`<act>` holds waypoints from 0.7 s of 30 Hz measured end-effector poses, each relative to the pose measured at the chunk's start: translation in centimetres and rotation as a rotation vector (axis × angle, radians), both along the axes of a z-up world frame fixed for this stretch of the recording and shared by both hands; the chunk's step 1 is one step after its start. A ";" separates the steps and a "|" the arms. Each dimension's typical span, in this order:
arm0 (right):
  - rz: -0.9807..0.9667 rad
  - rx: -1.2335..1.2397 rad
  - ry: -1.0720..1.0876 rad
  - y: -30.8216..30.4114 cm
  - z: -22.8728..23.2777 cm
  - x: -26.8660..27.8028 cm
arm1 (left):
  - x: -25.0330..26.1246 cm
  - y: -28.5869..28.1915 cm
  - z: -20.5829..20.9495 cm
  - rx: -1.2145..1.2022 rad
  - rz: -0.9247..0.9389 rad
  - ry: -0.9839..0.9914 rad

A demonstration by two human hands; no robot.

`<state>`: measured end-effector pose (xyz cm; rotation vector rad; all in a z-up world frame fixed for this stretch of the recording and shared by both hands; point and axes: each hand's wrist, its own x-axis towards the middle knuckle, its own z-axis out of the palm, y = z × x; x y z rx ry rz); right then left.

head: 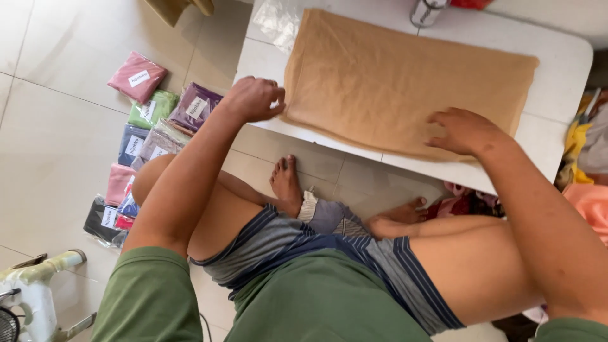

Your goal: Folding a hijab and cleaning it with a lint roller on a small workspace table.

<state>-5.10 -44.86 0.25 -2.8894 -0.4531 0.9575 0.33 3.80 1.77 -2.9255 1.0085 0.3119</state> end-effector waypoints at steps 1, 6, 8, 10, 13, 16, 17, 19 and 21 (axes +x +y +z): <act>-0.070 -0.064 -0.012 -2.1 -0.7 0.4 | 0.9 1.0 -0.1 -0.085 0.016 -0.151; -0.331 0.002 0.034 -4.2 1.1 1.4 | 7.0 0.6 -0.7 -0.064 0.174 -0.183; -0.402 0.071 0.027 -4.0 1.4 1.5 | 9.2 0.2 -2.1 -0.083 0.178 -0.154; -0.324 0.148 -0.077 -3.7 1.3 1.3 | 10.9 -0.2 -3.9 -0.051 0.295 -0.124; -0.361 0.044 0.006 -3.0 2.2 1.4 | 12.5 -0.6 -5.9 -0.055 0.491 -0.097; -0.370 0.054 0.021 -3.1 2.2 1.7 | 14.1 -0.4 -8.1 -0.092 0.531 -0.212; -0.382 0.049 0.018 -3.1 2.4 1.9 | 14.8 -0.8 -8.4 -0.100 0.520 -0.212; -0.395 0.058 0.029 -3.0 2.7 1.8 | 15.4 -1.5 -9.4 -0.143 0.566 -0.253; -0.363 0.105 -0.014 -4.0 1.7 1.9 | 16.1 -1.6 -9.9 -0.146 0.554 -0.276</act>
